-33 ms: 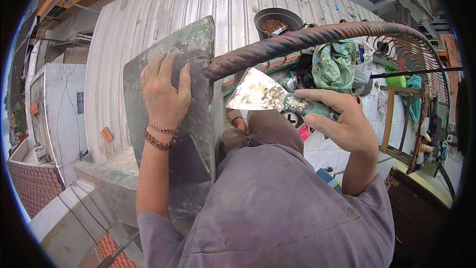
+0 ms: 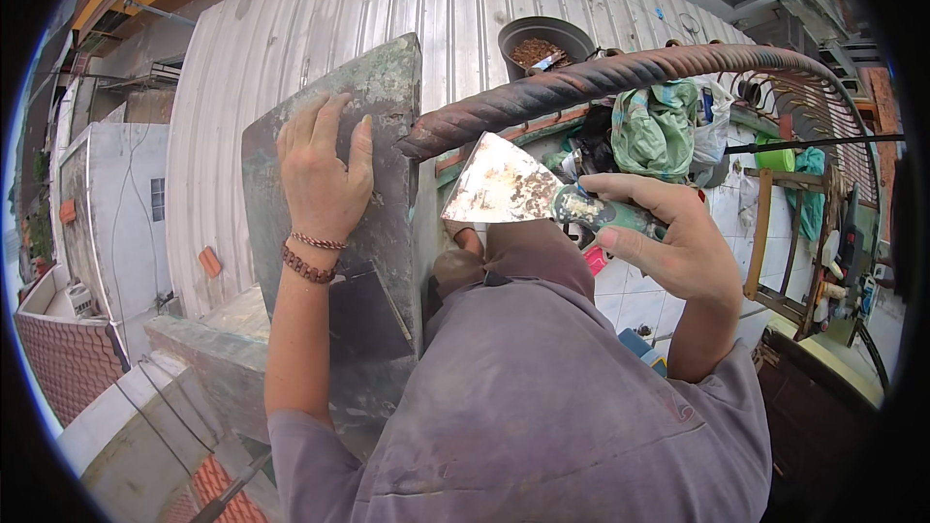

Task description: The person uses a metal scraper to remove material from a dark rectangular object placed on a metal work surface. The person repeatedly scrapes different areas of the object, occasionally repositioning it with the left hand while continuing to scrape with the right hand.

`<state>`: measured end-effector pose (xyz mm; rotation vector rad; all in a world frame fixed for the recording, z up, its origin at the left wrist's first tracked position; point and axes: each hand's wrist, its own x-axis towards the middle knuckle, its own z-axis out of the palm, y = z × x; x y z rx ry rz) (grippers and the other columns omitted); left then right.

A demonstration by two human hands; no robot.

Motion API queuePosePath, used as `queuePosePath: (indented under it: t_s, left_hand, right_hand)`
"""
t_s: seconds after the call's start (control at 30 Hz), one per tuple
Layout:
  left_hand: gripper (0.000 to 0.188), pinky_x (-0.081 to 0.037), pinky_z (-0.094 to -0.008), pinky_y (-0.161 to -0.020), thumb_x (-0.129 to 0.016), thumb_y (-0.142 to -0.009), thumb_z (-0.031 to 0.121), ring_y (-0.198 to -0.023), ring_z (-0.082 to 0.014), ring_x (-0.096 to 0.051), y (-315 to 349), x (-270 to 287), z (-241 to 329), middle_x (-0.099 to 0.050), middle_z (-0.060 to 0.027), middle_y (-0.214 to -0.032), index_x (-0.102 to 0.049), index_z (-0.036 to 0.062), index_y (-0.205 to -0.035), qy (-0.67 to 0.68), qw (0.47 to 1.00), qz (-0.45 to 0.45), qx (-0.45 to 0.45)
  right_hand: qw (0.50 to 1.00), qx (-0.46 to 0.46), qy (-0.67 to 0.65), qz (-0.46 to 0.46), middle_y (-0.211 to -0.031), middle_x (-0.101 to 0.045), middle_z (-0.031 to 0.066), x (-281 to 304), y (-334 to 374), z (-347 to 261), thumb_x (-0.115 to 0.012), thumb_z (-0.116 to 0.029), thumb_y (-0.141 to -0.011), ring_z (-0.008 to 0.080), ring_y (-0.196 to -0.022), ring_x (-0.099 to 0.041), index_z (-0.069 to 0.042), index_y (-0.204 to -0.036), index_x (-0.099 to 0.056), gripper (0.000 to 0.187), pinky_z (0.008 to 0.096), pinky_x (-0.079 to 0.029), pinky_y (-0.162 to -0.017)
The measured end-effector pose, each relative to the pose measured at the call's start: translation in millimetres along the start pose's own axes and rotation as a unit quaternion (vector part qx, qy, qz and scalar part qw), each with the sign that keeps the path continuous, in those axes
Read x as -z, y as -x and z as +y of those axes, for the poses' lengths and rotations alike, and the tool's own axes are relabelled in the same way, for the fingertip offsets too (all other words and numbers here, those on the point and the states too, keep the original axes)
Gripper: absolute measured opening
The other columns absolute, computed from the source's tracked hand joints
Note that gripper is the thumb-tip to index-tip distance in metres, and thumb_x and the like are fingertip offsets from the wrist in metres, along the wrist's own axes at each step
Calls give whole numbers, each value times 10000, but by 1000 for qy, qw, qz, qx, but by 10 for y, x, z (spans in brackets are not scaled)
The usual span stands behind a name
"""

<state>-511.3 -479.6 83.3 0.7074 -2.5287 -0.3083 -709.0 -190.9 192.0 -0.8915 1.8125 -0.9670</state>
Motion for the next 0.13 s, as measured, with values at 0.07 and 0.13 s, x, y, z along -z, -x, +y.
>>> queuePosePath:
  t_s: [0.07, 0.13]
  left_hand:
    - [353, -409, -500, -1066, -686, -937, 227, -1195, -375, -592, -208, -104, -119, -658, -195, -1243, -658, 35, -1232, 17, 1000, -20, 7]
    - [365, -405, -500, -1076, -688, -943, 247, -1201, -371, -593, -378, -215, -223, -653, -196, -1258, -660, 41, -1243, 28, 998, -45, 32]
  right_hand:
    - [999, -9, -48, -12, -1165, -694, 104, 79, -73, -9, -749, -170, -926, 83, -887, -620, -4, -1355, -634, 475, 231, -503, -769]
    - [993, -28, -109, 42, -1203, -696, 128, 135, -146, 78, -788, -225, -897, 191, -1040, -652, -47, -1419, -595, 585, 280, -501, -921]
